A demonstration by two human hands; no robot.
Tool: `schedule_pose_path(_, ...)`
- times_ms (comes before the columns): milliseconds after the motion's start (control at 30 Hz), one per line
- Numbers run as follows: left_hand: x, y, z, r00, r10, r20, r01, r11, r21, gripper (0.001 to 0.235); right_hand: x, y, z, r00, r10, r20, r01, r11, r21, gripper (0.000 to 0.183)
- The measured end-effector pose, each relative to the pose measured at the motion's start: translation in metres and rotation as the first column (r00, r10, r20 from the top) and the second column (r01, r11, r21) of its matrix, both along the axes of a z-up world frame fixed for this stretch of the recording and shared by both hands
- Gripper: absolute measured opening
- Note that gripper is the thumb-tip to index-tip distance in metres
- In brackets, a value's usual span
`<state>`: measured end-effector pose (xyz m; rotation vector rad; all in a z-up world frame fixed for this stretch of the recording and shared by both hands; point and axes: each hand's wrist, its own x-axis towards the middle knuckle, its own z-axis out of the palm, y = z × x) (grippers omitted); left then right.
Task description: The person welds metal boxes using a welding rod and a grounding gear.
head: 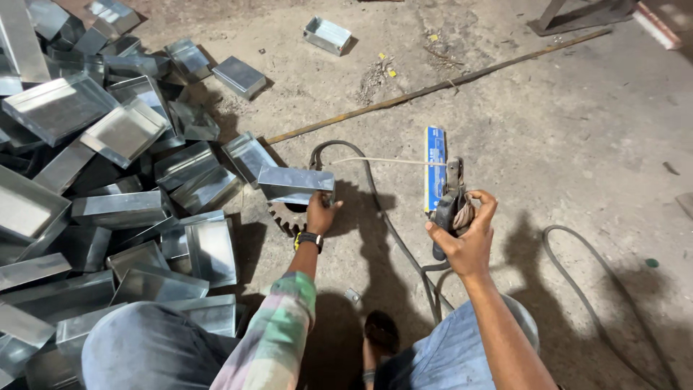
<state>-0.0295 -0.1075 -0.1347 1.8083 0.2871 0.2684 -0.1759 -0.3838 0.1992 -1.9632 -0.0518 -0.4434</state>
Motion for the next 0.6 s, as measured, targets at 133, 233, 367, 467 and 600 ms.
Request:
schedule_pose_path(133, -0.041, 0.034, -0.003, 0.956, 0.284, 0.068, -0.28, 0.958, -0.064, 0.026, -0.003, -0.002, 0.006, 0.998, -0.03, -0.055, 0.026, 0.997, -0.079, 0.074)
schedule_pose_path(233, -0.068, 0.063, 0.009, 0.832, 0.547, 0.097, -0.482, 0.797, -0.364, 0.023, -0.004, -0.002, 0.006, 0.998, -0.034, -0.046, 0.028, 0.992, -0.12, 0.075)
schedule_pose_path(367, -0.084, 0.096, 0.051, 0.707, 0.707, 0.032, -0.578, 0.602, -0.551, 0.024, 0.0, -0.003, 0.001, 0.999, 0.011, 0.037, -0.005, 0.984, -0.179, 0.075)
schedule_pose_path(467, -0.085, 0.11, 0.075, 0.642, 0.76, 0.102, -0.578, 0.567, -0.587, 0.022, -0.004, -0.002, -0.001, 1.0, -0.009, 0.006, 0.01, 0.979, -0.201, 0.074)
schedule_pose_path(600, -0.088, 0.122, 0.091, 0.587, 0.787, 0.191, -0.559, 0.564, -0.608, 0.02, -0.007, 0.0, -0.002, 1.0, 0.007, 0.004, -0.006, 0.979, -0.204, 0.072)
